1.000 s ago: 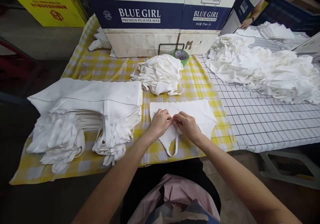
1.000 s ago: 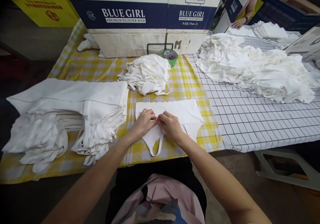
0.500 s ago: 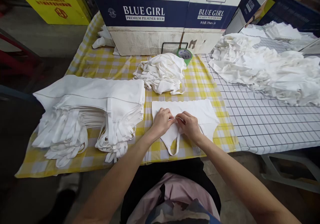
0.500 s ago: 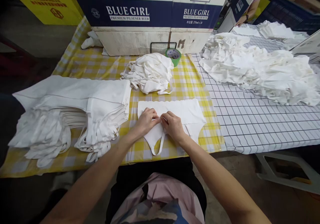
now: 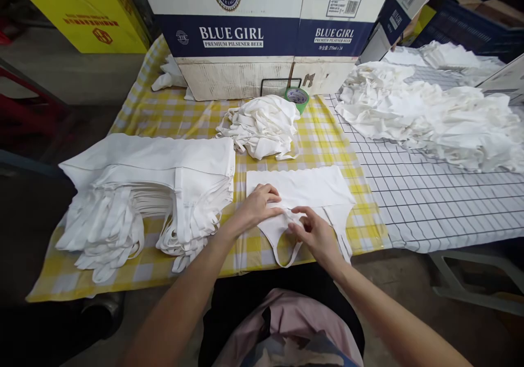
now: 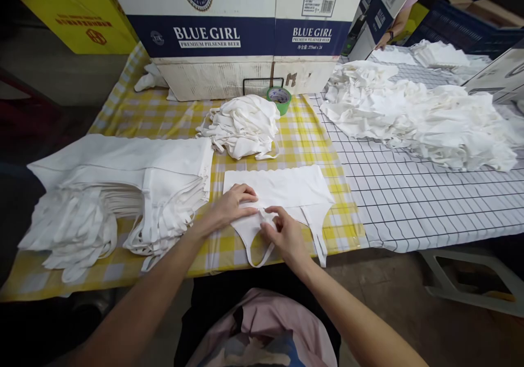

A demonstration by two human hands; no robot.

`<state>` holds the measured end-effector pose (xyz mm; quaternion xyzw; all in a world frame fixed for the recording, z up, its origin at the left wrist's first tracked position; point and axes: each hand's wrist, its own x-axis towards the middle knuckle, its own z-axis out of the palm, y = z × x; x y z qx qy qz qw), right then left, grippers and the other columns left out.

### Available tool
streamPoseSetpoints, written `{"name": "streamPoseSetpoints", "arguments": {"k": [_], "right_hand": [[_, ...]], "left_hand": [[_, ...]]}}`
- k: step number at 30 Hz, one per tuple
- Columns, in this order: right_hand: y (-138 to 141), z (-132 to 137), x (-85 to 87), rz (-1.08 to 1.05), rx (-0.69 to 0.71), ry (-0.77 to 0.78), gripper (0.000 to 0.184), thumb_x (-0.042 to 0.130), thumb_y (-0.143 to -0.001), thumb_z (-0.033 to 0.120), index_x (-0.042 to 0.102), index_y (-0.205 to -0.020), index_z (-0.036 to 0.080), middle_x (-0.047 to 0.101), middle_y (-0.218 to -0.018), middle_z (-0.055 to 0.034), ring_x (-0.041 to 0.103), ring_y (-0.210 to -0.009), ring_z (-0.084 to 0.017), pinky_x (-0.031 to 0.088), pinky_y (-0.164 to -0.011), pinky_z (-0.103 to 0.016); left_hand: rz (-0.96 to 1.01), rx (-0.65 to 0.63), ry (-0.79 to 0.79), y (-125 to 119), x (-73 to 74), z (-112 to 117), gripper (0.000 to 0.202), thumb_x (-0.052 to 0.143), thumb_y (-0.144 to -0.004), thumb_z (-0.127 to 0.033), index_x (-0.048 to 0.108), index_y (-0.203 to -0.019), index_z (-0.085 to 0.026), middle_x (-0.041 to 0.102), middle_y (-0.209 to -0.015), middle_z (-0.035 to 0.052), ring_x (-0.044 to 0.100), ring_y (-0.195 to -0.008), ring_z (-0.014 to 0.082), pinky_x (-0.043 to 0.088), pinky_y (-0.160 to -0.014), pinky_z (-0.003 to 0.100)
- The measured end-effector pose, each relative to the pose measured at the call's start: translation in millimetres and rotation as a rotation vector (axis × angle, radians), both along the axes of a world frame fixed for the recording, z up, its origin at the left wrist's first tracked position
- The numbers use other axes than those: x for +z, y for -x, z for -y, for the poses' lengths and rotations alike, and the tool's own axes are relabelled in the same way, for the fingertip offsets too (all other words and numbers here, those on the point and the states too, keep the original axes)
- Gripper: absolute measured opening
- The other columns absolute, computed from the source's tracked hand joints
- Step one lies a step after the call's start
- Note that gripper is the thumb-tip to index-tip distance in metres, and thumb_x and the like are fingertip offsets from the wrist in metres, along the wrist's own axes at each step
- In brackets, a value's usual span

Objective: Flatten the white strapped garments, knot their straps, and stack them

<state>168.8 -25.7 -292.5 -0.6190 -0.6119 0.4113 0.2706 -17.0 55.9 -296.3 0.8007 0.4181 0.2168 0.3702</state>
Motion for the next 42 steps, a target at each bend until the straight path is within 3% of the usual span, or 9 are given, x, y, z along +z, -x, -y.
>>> {"name": "streamPoseSetpoints", "arguments": {"k": [9,16,21,25,28,32,36,39,42], "right_hand": [[16,103,-2.2,-0.49,-0.005,0.175,0.028,0.051,-0.086,0.032,0.051,-0.112,0.022,0.062,-0.091,-0.0042,0.057,-0.084,-0.017,0.042,-0.08,-0.029],[6,126,-21.5,-0.741,0.0,0.257,0.053,0.053,-0.085,0.035,0.033,-0.133,0.026,0.063,-0.1,-0.0069,0.056,-0.097,-0.02,0.038,-0.09,-0.036],[0,127,-32.2,-0.61,0.127,0.238,0.062,0.05,-0.086,0.037,0.02,-0.139,0.027,0.06,-0.114,-0.0097,0.055,-0.103,-0.02,0.037,-0.093,-0.039],[-8,147,-46.0,-0.46,0.34,0.106,0.069,0.05,-0.086,0.035,0.012,-0.143,0.026,0.035,-0.141,-0.0114,0.042,-0.122,-0.022,0.032,-0.102,-0.04],[-27,154,-49.7,-0.317,0.367,-0.021,0.058,0.043,-0.088,0.028,0.021,-0.142,0.025,0.027,-0.145,-0.0085,0.034,-0.128,-0.022,0.032,-0.103,-0.038],[-59,100,-27.3,-0.091,0.151,-0.28,0.039,0.036,-0.09,0.019,0.047,-0.126,0.029,0.052,-0.126,-0.0061,0.046,-0.118,-0.02,0.038,-0.099,-0.037],[-64,-10,0.0,0.293,0.006,-0.456,0.039,0.035,-0.091,0.024,0.045,-0.128,0.03,0.042,-0.137,-0.0039,0.039,-0.123,-0.024,0.034,-0.1,-0.045],[-49,-71,-2.1,0.544,0.08,-0.44,0.044,0.034,-0.092,0.033,0.037,-0.135,0.025,0.029,-0.145,-0.0042,0.024,-0.132,-0.025,0.025,-0.105,-0.047],[-48,-94,-19.0,0.661,0.215,-0.388,0.048,0.03,-0.092,0.041,0.029,-0.138,0.028,0.024,-0.147,-0.0003,0.017,-0.135,-0.022,0.017,-0.108,-0.047]], "left_hand": [[-0.198,-0.089,-0.057,18,-16.6,11,0.033,0.043,-0.088,-0.028,0.054,-0.119,-0.03,0.034,-0.142,-0.0025,0.02,-0.134,0.0197,0.007,-0.111,0.046],[-0.281,-0.14,-0.061,22,-13.6,8,0.037,0.039,-0.09,-0.033,0.046,-0.126,-0.035,0.024,-0.147,-0.0048,0.014,-0.136,0.0193,0.006,-0.11,0.047],[-0.313,-0.129,-0.052,18,-11.3,8,0.037,0.034,-0.091,-0.039,0.047,-0.125,-0.035,0.023,-0.147,-0.005,0.014,-0.136,0.02,0.006,-0.11,0.047],[-0.321,-0.131,-0.031,18,-8.1,8,0.038,0.031,-0.092,-0.04,0.046,-0.126,-0.036,0.022,-0.147,-0.005,0.012,-0.137,0.0196,0.005,-0.11,0.047],[-0.307,-0.133,0.007,22,-4.2,7,0.04,0.031,-0.091,-0.043,0.047,-0.126,-0.033,0.024,-0.146,-0.0023,0.013,-0.136,0.0205,0.006,-0.11,0.047],[-0.272,-0.045,-0.019,15,0.1,1,0.043,0.029,-0.092,-0.042,0.041,-0.131,-0.029,0.03,-0.145,0.0015,0.018,-0.135,0.0194,0.011,-0.11,0.046],[-0.339,0.056,-0.183,-22,-1.8,-4,0.043,0.03,-0.092,-0.036,0.033,-0.135,-0.03,0.026,-0.146,-0.0001,0.014,-0.136,0.0201,0.011,-0.109,0.049],[-0.419,0.067,-0.279,-48,-7.9,-5,0.047,0.033,-0.091,-0.036,0.027,-0.137,-0.032,0.023,-0.147,-0.0002,0.013,-0.136,0.0224,0.012,-0.108,0.051],[-0.485,0.102,-0.351,-46,-16.0,-4,0.052,0.037,-0.089,-0.037,0.022,-0.139,-0.032,0.021,-0.147,-0.0005,0.013,-0.136,0.0218,0.01,-0.11,0.049]]}}
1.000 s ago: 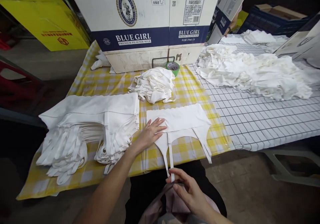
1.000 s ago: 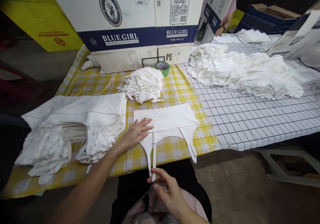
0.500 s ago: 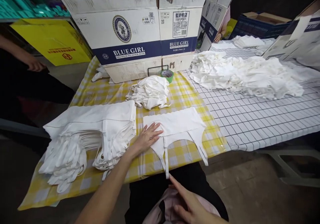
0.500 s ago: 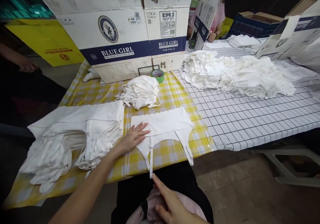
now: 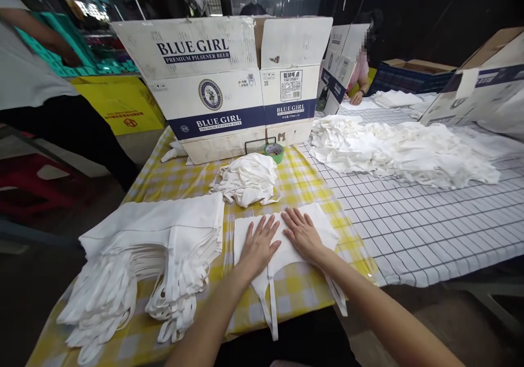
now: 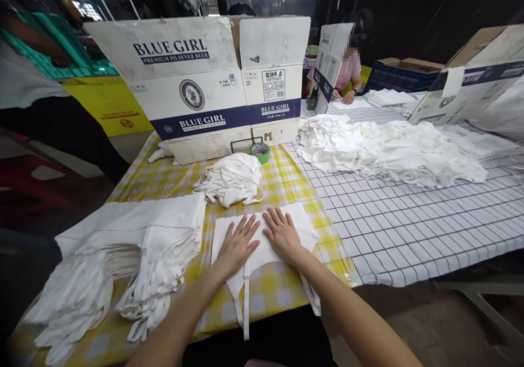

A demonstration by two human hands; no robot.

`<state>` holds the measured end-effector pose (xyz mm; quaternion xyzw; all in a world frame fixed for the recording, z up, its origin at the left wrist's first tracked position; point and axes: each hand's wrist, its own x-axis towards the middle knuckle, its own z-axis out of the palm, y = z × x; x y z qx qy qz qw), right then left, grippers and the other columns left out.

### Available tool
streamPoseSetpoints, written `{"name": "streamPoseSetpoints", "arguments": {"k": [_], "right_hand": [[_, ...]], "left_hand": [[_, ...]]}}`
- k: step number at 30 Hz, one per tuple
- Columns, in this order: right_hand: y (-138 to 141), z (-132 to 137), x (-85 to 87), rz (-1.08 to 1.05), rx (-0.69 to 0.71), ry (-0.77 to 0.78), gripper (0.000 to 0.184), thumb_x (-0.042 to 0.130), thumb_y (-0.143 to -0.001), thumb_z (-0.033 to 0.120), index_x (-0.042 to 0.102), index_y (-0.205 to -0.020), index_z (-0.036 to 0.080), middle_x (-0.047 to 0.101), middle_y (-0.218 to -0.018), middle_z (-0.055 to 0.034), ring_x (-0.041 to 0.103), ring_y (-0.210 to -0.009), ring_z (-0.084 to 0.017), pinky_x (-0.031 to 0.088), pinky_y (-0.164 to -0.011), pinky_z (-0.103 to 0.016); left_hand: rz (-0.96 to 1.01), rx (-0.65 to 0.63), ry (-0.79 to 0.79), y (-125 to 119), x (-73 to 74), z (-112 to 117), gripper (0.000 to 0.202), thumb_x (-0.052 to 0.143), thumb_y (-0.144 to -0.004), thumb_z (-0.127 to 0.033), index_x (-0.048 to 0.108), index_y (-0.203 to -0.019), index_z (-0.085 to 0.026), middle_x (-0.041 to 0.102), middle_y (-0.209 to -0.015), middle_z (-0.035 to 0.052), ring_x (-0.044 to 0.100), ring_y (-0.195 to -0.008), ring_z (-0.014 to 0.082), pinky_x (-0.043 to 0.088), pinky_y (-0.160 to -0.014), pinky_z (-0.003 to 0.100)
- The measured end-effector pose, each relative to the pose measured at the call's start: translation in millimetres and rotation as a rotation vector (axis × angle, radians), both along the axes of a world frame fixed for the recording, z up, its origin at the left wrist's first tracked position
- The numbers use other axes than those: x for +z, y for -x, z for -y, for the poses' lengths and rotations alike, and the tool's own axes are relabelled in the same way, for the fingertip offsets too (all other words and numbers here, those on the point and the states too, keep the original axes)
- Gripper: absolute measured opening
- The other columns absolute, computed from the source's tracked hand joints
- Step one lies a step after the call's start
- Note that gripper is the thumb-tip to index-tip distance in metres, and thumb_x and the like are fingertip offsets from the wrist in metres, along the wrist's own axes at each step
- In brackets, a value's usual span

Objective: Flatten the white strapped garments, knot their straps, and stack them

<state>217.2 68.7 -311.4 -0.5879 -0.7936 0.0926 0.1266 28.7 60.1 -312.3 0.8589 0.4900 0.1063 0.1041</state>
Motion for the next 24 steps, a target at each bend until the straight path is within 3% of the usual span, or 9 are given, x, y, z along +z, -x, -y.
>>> {"name": "streamPoseSetpoints", "arguments": {"k": [5,10,13,16,20,24], "right_hand": [[-41,1,-17.9,0.055,-0.065,0.013,0.05,0.023,-0.093,0.044,0.021,-0.141,0.029,0.019,-0.148,0.0014,0.011,-0.136,-0.019,0.013,-0.109,-0.044],[-67,0,-12.7,-0.084,-0.162,-0.048,0.047,0.025,-0.093,0.04,0.033,-0.136,0.023,0.031,-0.144,-0.0041,0.024,-0.133,-0.019,0.023,-0.106,-0.04],[-72,-5,-7.1,-0.171,-0.386,-0.104,0.044,0.029,-0.091,0.036,0.043,-0.127,0.016,0.048,-0.128,-0.0116,0.044,-0.117,-0.022,0.036,-0.094,-0.036],[-77,-15,-3.5,-0.138,-0.563,-0.044,0.041,0.04,-0.084,0.036,0.049,-0.116,0.012,0.057,-0.108,-0.015,0.054,-0.097,-0.027,0.041,-0.079,-0.037],[-84,-30,-0.9,-0.188,-0.618,0.191,0.024,0.049,-0.075,0.036,0.056,-0.088,0.017,0.061,-0.082,-0.0088,0.056,-0.074,-0.023,0.037,-0.06,-0.03],[-85,-38,1.9,-0.257,-0.566,0.226,0.01,0.051,-0.068,0.026,0.049,-0.062,0.019,0.055,-0.061,-0.0024,0.05,-0.06,-0.017,0.03,-0.052,-0.025]], "left_hand": [[-0.043,0.169,-0.075,45,-14.9,10,0.053,0.036,-0.09,-0.038,0.02,-0.14,-0.031,0.022,-0.147,0.0007,0.014,-0.136,0.0221,0.011,-0.11,0.048],[0.023,0.337,-0.148,64,-22.1,18,0.058,0.035,-0.089,-0.034,0.016,-0.141,-0.016,0.021,-0.147,0.0117,0.018,-0.135,0.0242,0.023,-0.109,0.043],[0.009,0.496,-0.171,56,-12.6,15,0.052,0.034,-0.089,-0.027,0.022,-0.137,-0.013,0.037,-0.137,0.0163,0.035,-0.127,0.0259,0.034,-0.101,0.041],[-0.086,0.65,-0.118,45,3.4,4,0.038,0.034,-0.089,-0.025,0.041,-0.123,-0.01,0.054,-0.114,0.0185,0.056,-0.103,0.0272,0.046,-0.083,0.038],[-0.168,0.824,0.042,37,17.8,-12,0.031,0.04,-0.087,-0.032,0.051,-0.102,-0.007,0.061,-0.092,0.0176,0.063,-0.075,0.0254,0.047,-0.06,0.032],[-0.117,0.824,0.209,42,21.8,-22,0.028,0.043,-0.086,-0.032,0.055,-0.094,-0.008,0.065,-0.081,0.0152,0.063,-0.075,0.0258,0.045,-0.062,0.032]]}}
